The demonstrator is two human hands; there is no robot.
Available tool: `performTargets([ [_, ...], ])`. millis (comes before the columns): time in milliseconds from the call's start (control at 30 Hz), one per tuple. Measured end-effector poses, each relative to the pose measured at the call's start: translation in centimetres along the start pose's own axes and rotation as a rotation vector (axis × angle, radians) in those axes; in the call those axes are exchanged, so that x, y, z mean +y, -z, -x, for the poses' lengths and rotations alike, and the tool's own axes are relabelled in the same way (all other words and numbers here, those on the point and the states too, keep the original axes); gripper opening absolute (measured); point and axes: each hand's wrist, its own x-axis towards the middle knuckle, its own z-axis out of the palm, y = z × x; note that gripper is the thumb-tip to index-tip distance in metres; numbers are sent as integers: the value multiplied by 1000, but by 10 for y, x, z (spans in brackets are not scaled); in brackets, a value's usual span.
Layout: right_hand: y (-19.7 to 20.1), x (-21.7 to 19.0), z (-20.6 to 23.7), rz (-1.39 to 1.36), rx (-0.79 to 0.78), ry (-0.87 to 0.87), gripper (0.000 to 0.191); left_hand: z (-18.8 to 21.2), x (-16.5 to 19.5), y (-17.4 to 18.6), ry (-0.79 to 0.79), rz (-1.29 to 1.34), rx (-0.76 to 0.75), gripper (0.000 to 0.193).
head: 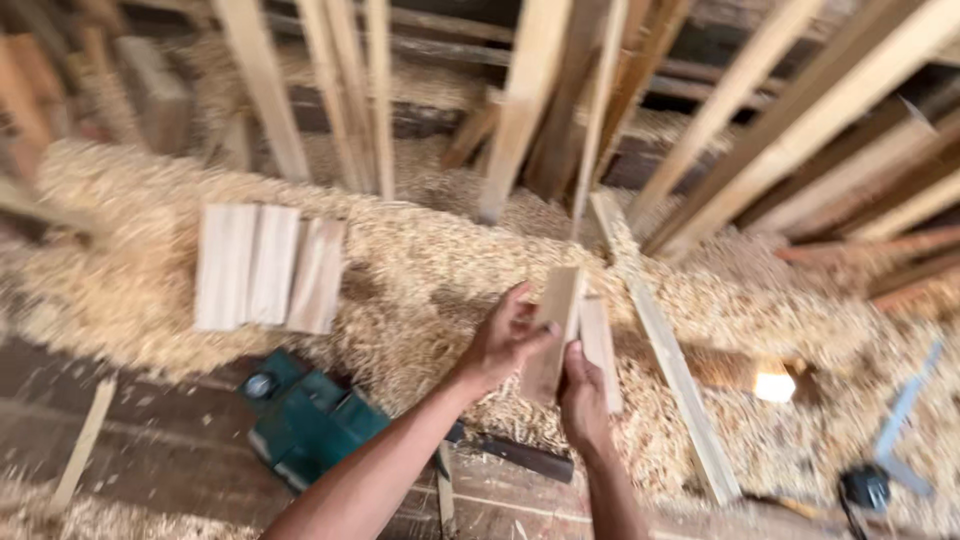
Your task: The person uses an electric hand planer to smooth the surface of small wooden blocks on a workbench, hammers nails into a long board, then arranges the planed blocks in rows along the board and marks them with a pencil.
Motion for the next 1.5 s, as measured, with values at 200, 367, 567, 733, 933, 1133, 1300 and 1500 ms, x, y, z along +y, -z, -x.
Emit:
performTargets([
  [200, -85, -66, 27, 178, -134, 103, 54, 34, 22, 88, 110, -136, 455, 85],
  [367, -161, -65, 75, 219, -583, 271, 45, 86, 1, 189, -287, 260, 686, 70],
  [567, -263, -13, 131, 283, -1056, 231, 44, 167, -20, 293, -160, 310, 1100, 79],
  [733, -300, -3, 141, -59, -975, -125, 53, 231, -75, 366, 327, -143, 1514, 98],
  [933, -319, 6, 133, 285, -582, -78, 69, 252, -154, 392, 719, -361, 1372, 103],
  [1133, -314, 1, 121, 272, -981, 80, 66, 253, -166, 437, 736, -376, 1398, 102],
  [1300, -334, -2, 155, 219, -1081, 55, 60, 292, -147, 484, 829, -441, 1361, 101],
  [1500, -406, -45, 189, 299, -1203, 191, 62, 327, -159, 518, 803, -348, 1342, 107],
])
